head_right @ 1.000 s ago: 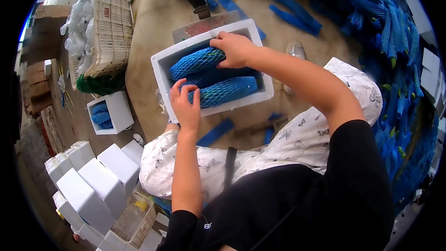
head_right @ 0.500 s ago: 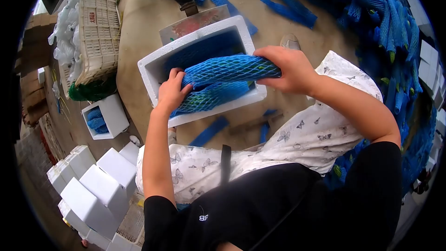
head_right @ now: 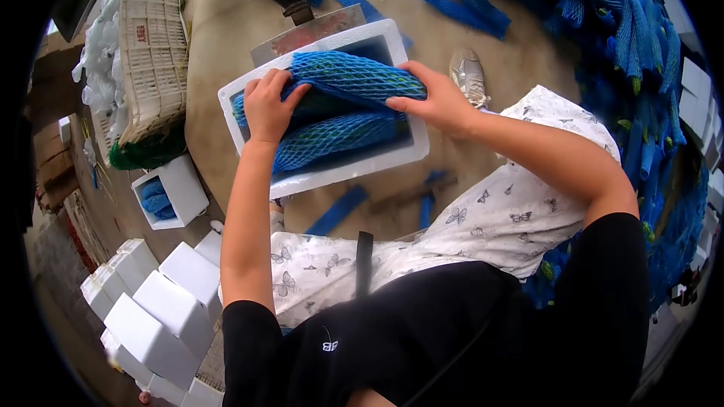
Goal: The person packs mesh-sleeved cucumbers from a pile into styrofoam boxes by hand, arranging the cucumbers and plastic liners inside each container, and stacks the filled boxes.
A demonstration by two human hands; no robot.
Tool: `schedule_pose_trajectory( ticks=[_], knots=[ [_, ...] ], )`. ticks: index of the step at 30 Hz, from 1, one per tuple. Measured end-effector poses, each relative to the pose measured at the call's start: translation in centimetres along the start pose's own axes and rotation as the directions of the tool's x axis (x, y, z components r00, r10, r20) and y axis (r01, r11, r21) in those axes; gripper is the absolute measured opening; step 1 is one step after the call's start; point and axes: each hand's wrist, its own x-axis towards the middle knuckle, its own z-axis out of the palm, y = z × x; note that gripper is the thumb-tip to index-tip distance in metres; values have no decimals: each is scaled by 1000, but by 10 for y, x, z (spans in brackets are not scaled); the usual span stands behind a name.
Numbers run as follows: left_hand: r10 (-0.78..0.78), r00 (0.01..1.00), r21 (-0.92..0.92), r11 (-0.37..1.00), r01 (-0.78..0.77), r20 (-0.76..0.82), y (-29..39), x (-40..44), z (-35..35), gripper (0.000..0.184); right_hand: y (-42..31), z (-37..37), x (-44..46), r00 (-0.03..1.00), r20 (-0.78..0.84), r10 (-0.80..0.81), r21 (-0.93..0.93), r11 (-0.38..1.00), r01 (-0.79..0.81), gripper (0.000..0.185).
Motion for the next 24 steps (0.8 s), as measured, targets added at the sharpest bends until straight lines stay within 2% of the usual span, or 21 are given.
schedule_pose_trajectory(
  ticks=[2, 3, 4, 6, 7, 8, 10, 11, 13, 15, 16, 17, 18, 19, 20, 21, 22, 23, 24],
  knots=[
    [89, 994, -77, 993, -93, -61, 17, -11, -10, 42, 0, -3, 1, 999, -21, -42, -58, 997, 41, 54],
    [104, 993, -69, 993, -101, 46, 21, -20, -19, 49, 1, -2, 0, 1000, -8, -15, -33, 999, 15, 55],
    [107, 992, -72, 992, -103, 60, 18, -24, -18, 49, 3, 2, -4, 1000, 11, 20, -4, 1000, -20, 57],
    [105, 955, 142, 979, -149, 279, 10, -34, -17, 51, 2, 3, -8, 999, 30, 10, 42, 999, -12, 56],
    [142, 969, 103, 981, -165, 201, 12, -31, -17, 40, -1, 2, -9, 1000, 13, 8, 40, 999, -8, 56],
    [146, 970, 107, 980, -170, 197, 10, -28, -18, 40, -3, 0, -8, 1000, -11, 1, 37, 999, 0, 55],
    [-79, 904, -45, 993, 108, 420, 6, -26, -17, 30, -6, -12, -15, 998, -68, -17, 3, 1000, 18, 51],
    [-75, 957, -32, 996, 88, 279, 4, -31, -10, 30, -17, -22, -21, 990, -118, -76, -17, 997, 75, 49],
    [-25, 964, -18, 999, 31, 264, 11, -39, -14, 33, -21, -38, -30, 935, -237, -263, -87, 965, 249, 46],
    [62, 964, 20, 997, -69, 259, 24, -30, -26, 39, -32, -63, -34, 930, -308, -201, -236, 963, 130, 47],
    [53, 963, 14, 998, -59, 265, 23, -30, -29, 39, -27, -77, -34, 939, -315, -134, -266, 963, 48, 51],
    [-1, 940, -3, 1000, 2, 340, 18, -28, -32, 38, -18, -85, -37, 943, -305, -129, -268, 962, 45, 51],
    [-52, 912, -12, 998, 62, 406, 13, -24, -38, 38, -6, -92, -36, 866, -328, -377, -735, 678, 16, 56],
    [-60, 951, -2, 998, 64, 304, 13, -21, -50, 37, -1, -96, -31, 770, -215, -600, -972, 204, -113, 62],
    [-62, 973, 62, 997, 49, 224, 12, -17, -67, 37, -17, -81, -31, 803, -162, -574, -941, 336, 50, 71],
    [-79, 992, 74, 995, 72, 96, 8, -17, -84, 36, -33, -57, -27, 816, -94, -570, -863, 455, 218, 65],
    [-216, 975, 54, 975, 213, 58, 7, -17, -103, 37, -39, -34, -20, 818, 91, -568, -765, 487, 423, 60],
    [-291, 956, 15, 956, 292, -36, 0, -21, -116, 36, -42, -7, -7, 798, 290, -528, -617, 534, 578, 56],
    [-463, 886, -88, 884, 459, -19, -4, -25, -127, 35, -42, 26, 3, 765, 356, -536, -556, 537, 635, 58]
  ],
)
